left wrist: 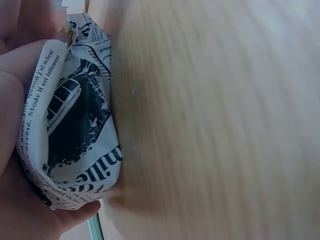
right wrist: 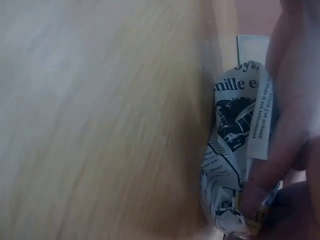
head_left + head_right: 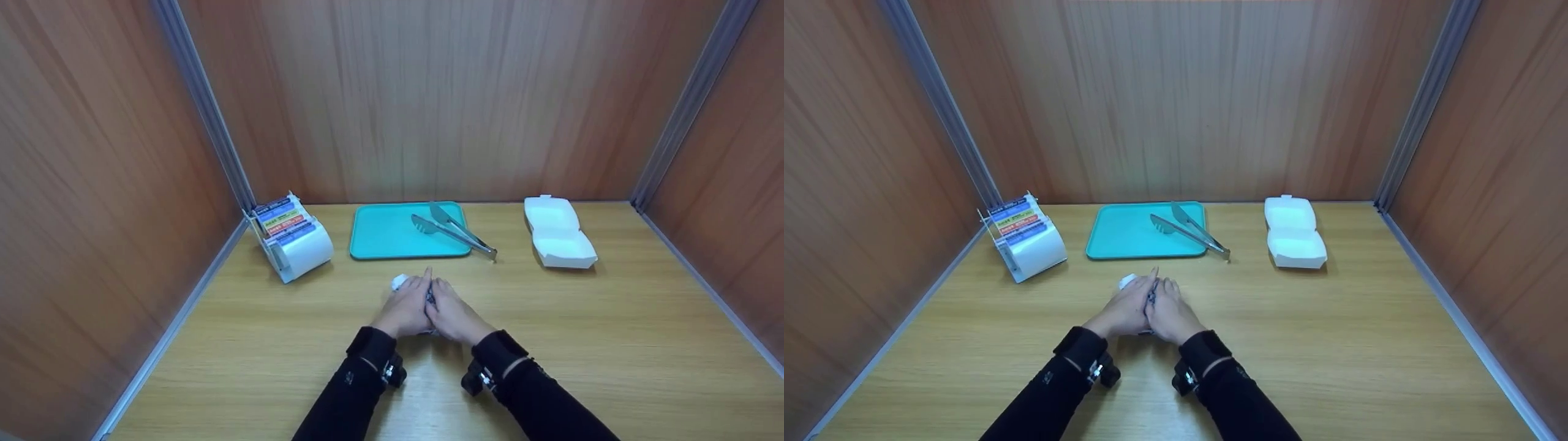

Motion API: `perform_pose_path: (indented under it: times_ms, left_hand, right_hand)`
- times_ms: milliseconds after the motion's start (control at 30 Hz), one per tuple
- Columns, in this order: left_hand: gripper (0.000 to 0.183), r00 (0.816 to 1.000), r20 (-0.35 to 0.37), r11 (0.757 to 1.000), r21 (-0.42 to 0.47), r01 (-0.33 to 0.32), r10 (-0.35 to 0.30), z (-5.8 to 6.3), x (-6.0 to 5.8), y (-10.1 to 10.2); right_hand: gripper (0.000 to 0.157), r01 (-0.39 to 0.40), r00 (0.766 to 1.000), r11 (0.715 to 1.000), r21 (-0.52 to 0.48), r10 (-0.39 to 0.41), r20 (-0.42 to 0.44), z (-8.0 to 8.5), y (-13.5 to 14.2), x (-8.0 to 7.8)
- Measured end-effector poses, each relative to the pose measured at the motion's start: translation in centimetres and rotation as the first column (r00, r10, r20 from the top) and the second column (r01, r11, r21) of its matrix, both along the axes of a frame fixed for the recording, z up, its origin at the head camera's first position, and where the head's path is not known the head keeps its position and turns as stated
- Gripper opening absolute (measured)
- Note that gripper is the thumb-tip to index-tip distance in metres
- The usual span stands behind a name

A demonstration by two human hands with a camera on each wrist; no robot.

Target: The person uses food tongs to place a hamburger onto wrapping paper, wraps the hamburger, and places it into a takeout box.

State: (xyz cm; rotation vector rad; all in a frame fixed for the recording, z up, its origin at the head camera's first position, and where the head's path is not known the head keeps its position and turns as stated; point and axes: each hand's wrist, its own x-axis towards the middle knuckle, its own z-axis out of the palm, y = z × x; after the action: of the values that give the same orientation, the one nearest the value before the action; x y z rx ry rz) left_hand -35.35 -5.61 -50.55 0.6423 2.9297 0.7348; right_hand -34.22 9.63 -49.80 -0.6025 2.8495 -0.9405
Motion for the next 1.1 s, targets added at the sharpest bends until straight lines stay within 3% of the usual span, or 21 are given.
perform_pose_path:
  times_ms: [133,333,500,633,700,867,967,1100]
  left_hand:
    - [0.117,1.000,0.017,1.000,0.001,-0.012,0.012,-0.1,0.0,0.1]
    - [0.120,0.999,0.029,0.999,0.010,-0.031,0.030,-0.4,0.2,0.0]
    - [0.112,0.999,0.040,1.000,-0.010,-0.010,0.011,0.4,0.0,-0.1]
    - [0.101,0.997,0.075,1.000,0.020,-0.019,0.018,1.6,0.0,-0.8]
    - [0.091,0.996,0.071,0.997,0.058,-0.050,0.046,2.3,0.0,-1.2]
    - [0.071,0.991,-0.026,0.991,0.050,-0.126,0.128,3.6,0.4,-1.7]
    - [0.067,0.982,-0.104,0.986,-0.037,-0.163,0.158,3.9,1.1,-1.1]
    - [0.072,0.975,-0.167,0.971,-0.164,-0.173,0.145,3.5,2.3,0.4]
  right_hand:
    - [0.071,-0.057,0.991,0.997,-0.044,0.061,0.119,-0.5,0.5,-0.2]
    - [0.078,-0.074,0.984,0.990,-0.116,0.091,0.153,-1.3,0.9,-0.1]
    - [0.083,-0.023,0.970,0.977,-0.212,0.073,0.230,-1.0,1.3,-0.3]
    - [0.080,0.073,0.956,0.928,-0.365,0.039,0.289,-0.5,2.9,-0.8]
    - [0.076,0.101,0.966,0.903,-0.418,0.010,0.257,-0.2,4.3,-1.3]
    - [0.067,0.124,0.992,0.904,-0.409,-0.112,0.054,0.8,8.5,-3.0]
    - [0.059,0.178,0.975,0.908,-0.378,-0.214,-0.054,1.6,11.3,-4.1]
    - [0.054,0.280,0.933,0.911,-0.303,-0.333,-0.137,2.8,15.3,-5.3]
